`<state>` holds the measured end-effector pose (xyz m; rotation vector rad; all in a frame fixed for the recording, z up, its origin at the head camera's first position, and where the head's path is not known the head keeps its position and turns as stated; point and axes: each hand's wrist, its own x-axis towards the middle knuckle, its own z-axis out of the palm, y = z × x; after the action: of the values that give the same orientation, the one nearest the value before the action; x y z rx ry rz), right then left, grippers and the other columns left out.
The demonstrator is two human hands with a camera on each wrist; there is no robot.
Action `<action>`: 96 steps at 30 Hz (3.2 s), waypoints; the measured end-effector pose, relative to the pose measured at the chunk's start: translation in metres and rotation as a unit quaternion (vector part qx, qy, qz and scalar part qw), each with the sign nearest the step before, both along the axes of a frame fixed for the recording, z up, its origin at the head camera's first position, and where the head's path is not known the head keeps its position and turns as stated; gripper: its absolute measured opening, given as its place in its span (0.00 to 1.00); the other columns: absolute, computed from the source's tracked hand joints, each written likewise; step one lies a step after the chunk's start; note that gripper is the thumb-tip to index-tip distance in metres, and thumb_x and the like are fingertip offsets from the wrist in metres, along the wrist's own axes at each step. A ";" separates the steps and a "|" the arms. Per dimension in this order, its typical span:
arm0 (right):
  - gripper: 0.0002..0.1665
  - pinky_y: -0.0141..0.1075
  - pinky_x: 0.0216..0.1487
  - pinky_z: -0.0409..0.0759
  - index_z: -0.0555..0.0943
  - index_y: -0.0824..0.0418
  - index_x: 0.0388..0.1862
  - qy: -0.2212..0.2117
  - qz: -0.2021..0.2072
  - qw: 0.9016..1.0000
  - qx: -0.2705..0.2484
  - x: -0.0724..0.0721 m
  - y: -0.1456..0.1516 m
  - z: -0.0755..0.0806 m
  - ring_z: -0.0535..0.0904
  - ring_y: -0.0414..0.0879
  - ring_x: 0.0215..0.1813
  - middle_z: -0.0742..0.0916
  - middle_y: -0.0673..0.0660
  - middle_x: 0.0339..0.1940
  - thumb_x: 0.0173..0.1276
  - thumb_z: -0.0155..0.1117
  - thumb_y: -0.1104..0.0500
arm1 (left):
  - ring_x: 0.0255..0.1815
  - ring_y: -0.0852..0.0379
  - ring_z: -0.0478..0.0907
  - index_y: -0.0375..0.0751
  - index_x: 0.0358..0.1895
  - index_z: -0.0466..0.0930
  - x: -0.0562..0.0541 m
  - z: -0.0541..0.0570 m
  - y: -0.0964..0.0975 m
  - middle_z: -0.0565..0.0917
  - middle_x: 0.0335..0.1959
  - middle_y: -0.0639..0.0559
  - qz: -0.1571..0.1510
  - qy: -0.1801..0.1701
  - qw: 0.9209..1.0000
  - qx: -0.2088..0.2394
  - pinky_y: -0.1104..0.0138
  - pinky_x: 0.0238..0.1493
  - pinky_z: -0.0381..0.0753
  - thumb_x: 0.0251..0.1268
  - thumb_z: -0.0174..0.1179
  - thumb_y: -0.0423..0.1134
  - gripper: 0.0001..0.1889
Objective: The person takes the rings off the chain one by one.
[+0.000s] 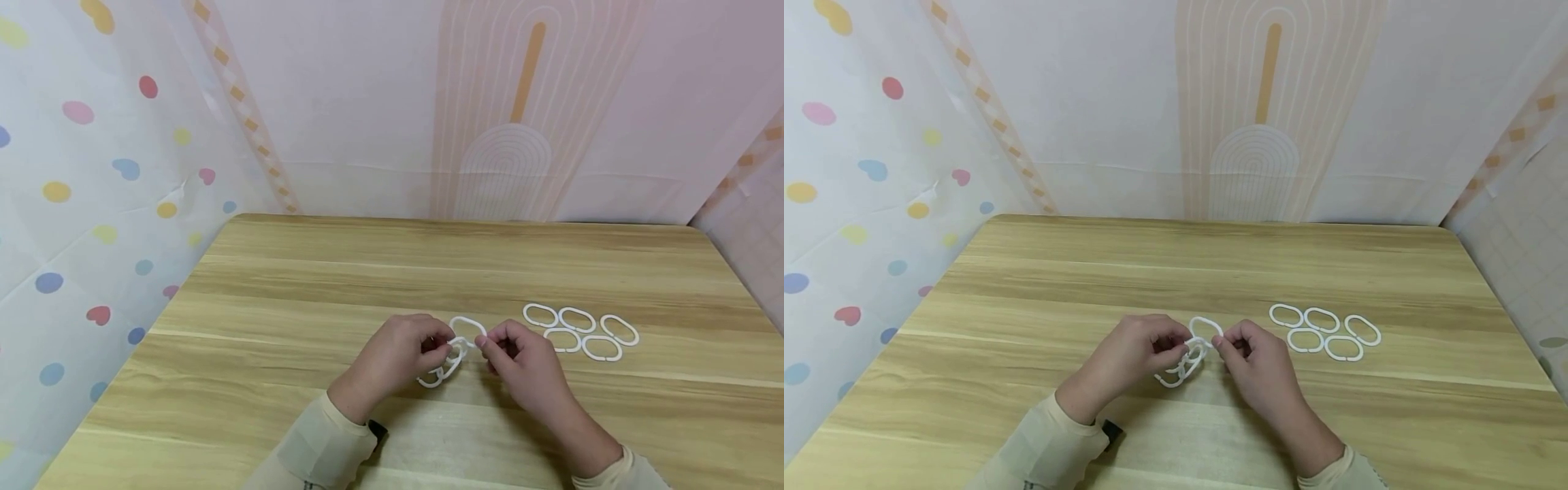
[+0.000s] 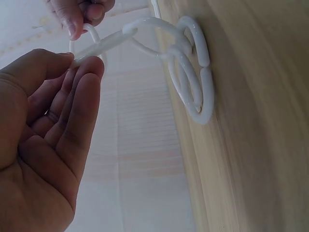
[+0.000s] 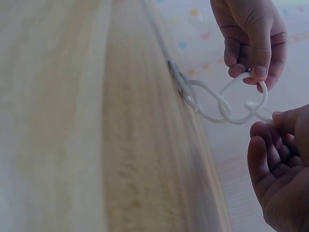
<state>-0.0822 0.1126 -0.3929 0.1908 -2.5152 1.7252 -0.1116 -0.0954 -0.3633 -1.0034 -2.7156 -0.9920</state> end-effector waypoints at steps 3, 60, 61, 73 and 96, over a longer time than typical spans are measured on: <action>0.09 0.32 0.23 0.74 0.79 0.59 0.30 0.027 -0.005 0.999 0.030 -0.001 0.001 -0.003 0.78 0.42 0.25 0.82 0.52 0.22 0.70 0.68 0.61 | 0.29 0.65 0.77 0.39 0.38 0.88 0.000 -0.001 0.000 0.85 0.30 0.55 -0.006 -0.003 1.000 -0.001 0.74 0.33 0.78 0.61 0.66 0.28 0.05; 0.09 0.64 0.55 0.52 0.88 0.67 0.28 0.128 -0.162 0.962 0.179 -0.029 0.054 -0.025 0.70 0.69 0.59 0.83 0.66 0.54 0.65 0.70 0.62 | 0.31 0.65 0.79 0.42 0.39 0.88 0.002 0.002 0.002 0.85 0.31 0.57 0.015 0.003 0.999 -0.034 0.72 0.36 0.79 0.63 0.65 0.31 0.05; 0.09 0.65 0.55 0.52 0.88 0.65 0.27 0.122 -0.158 0.961 0.192 -0.029 0.056 -0.024 0.70 0.70 0.59 0.83 0.66 0.55 0.65 0.69 0.61 | 0.31 0.65 0.79 0.42 0.39 0.88 0.002 0.003 0.002 0.85 0.31 0.57 0.016 0.003 0.999 -0.035 0.71 0.37 0.79 0.63 0.65 0.31 0.05; 0.12 0.68 0.57 0.49 0.84 0.53 0.15 0.068 -0.142 0.948 0.276 -0.026 0.061 -0.011 0.69 0.69 0.60 0.83 0.64 0.56 0.57 0.70 0.59 | 0.31 0.64 0.79 0.42 0.40 0.88 0.002 0.002 0.001 0.86 0.32 0.56 0.015 -0.003 0.999 -0.039 0.71 0.37 0.80 0.64 0.64 0.31 0.05; 0.34 0.39 0.25 0.68 0.85 0.61 0.53 -0.011 -0.133 0.966 0.221 -0.027 0.058 -0.002 0.70 0.46 0.24 0.78 0.51 0.18 0.68 0.62 0.33 | 0.30 0.65 0.78 0.42 0.38 0.87 0.001 0.000 0.002 0.85 0.30 0.57 0.012 0.003 0.999 -0.035 0.71 0.36 0.79 0.63 0.64 0.31 0.04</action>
<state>-0.1094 0.1708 -0.3947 -0.1357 -2.7537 1.0640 -0.1107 -0.0938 -0.3634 -0.9816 -2.7695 -0.8945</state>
